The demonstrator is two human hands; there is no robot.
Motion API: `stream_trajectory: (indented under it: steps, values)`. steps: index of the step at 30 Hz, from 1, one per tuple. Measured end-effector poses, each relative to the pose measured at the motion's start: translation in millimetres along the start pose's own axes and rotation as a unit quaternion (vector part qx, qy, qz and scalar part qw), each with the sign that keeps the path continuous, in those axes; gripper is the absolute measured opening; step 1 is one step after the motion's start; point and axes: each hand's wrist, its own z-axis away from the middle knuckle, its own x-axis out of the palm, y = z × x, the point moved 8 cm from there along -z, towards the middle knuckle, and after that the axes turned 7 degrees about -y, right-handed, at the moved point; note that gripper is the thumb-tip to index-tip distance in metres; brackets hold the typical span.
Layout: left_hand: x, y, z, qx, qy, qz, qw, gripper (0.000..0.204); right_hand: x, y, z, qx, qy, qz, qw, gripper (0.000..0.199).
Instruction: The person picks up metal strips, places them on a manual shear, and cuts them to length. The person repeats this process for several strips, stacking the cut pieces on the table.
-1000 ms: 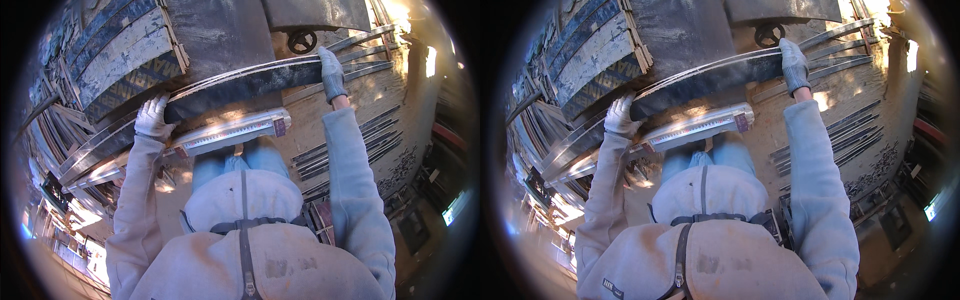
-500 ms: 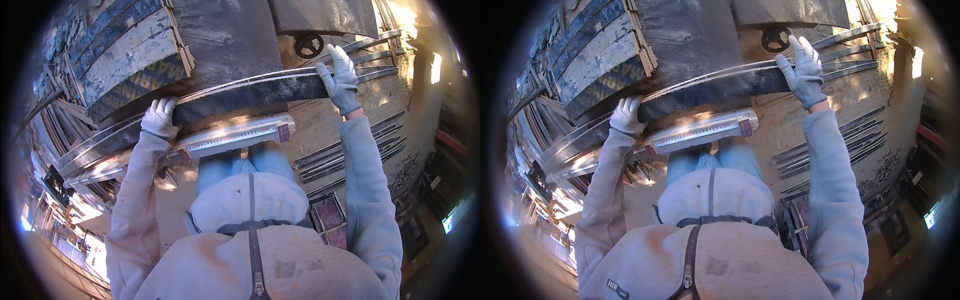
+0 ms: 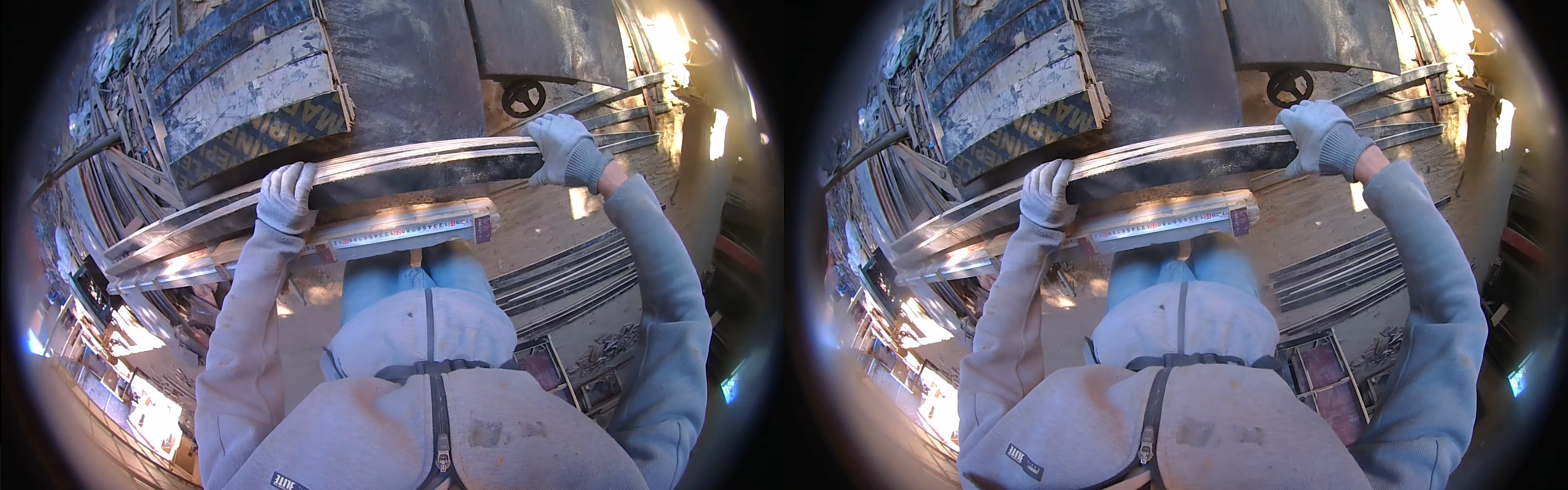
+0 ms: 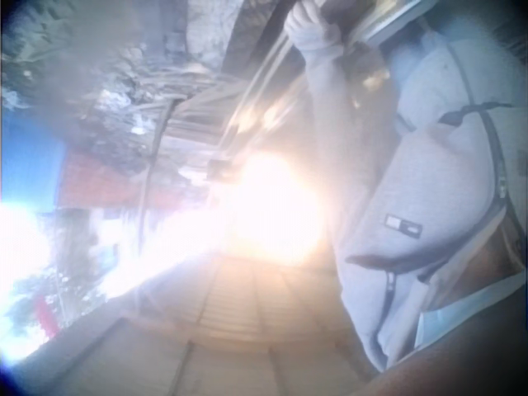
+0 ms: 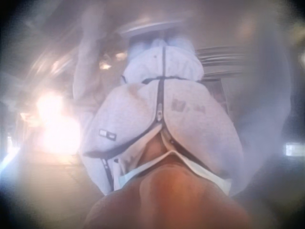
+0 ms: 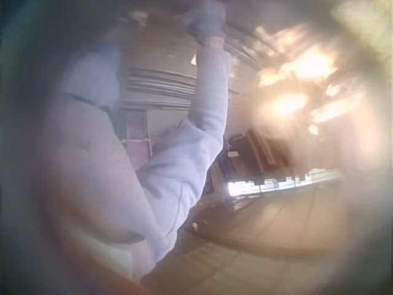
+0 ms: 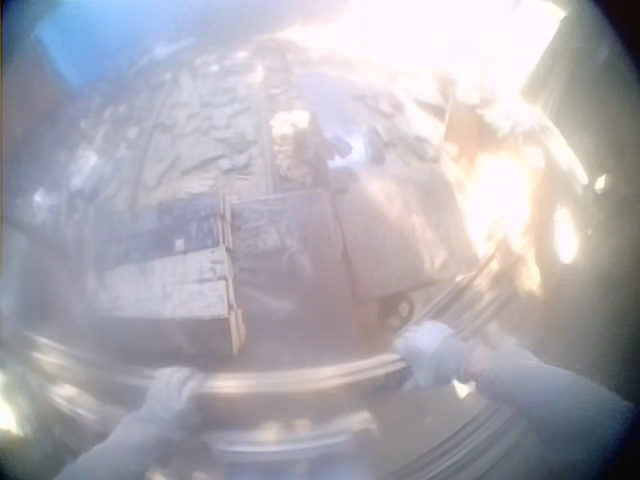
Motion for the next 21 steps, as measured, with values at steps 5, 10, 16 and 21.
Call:
stream_trajectory:
  steps: [5, 10, 16, 21]
  values:
    - [-21.4, 15.1, 3.4, -0.028, 0.016, 0.019, 0.999, 0.122, 9.0, -14.5, 24.1, -0.024, 0.29, 0.091, 0.952, 0.052]
    - [25.6, 26.4, -29.8, -0.069, -0.114, 0.035, 0.99, 0.106, 46.6, -13.1, 2.8, -0.003, 0.377, 0.115, 0.919, 0.056]
    - [46.1, 21.1, -28.2, -0.091, -0.116, 0.007, 0.989, 0.092, 59.6, 7.8, 9.2, -0.005, 0.386, 0.014, 0.922, 0.095]
    - [42.3, 23.5, -27.4, -0.078, -0.074, 0.005, 0.994, 0.106, 117.3, 89.3, -20.6, 0.159, 0.356, -0.697, 0.602, 0.075]
